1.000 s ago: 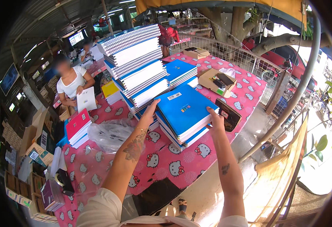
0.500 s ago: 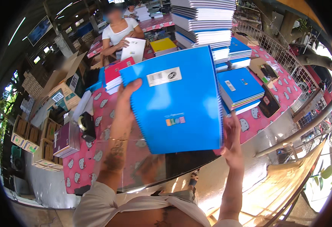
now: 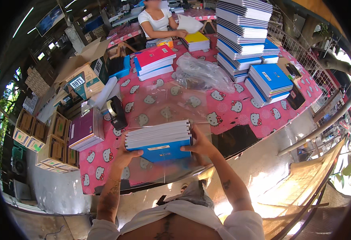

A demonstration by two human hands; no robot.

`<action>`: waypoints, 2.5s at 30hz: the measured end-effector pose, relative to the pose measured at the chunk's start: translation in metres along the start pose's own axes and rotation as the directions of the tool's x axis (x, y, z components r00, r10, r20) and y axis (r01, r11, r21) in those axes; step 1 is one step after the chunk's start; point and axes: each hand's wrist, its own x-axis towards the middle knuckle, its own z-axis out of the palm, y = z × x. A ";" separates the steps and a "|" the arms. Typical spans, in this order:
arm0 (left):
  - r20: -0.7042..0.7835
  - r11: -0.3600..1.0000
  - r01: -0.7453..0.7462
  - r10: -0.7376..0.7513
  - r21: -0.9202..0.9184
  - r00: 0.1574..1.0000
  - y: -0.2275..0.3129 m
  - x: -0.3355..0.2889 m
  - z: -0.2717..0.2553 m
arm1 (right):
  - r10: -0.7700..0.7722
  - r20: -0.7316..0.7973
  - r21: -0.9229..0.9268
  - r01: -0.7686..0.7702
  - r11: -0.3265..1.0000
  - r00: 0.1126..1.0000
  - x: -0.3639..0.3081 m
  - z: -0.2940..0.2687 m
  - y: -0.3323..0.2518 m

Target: The person picks up notebooks from a stack, slides them into clear plastic sleeves, and seals the sleeves by folding the adhesive flap.

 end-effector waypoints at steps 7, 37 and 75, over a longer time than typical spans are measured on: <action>-0.161 0.987 0.156 -0.161 -0.042 0.974 -0.051 -0.016 0.000 | 0.051 -0.259 0.031 -0.044 0.999 0.965 0.000 0.038 0.028; -0.145 0.856 0.355 -0.324 0.375 0.935 0.026 0.098 -0.013 | 0.565 -0.050 0.528 -0.458 0.715 0.824 0.019 0.006 0.014; 0.288 0.707 -0.052 -0.219 0.706 0.932 -0.101 -0.047 -0.101 | 0.061 0.163 -0.637 0.058 0.769 0.985 -0.058 0.023 0.082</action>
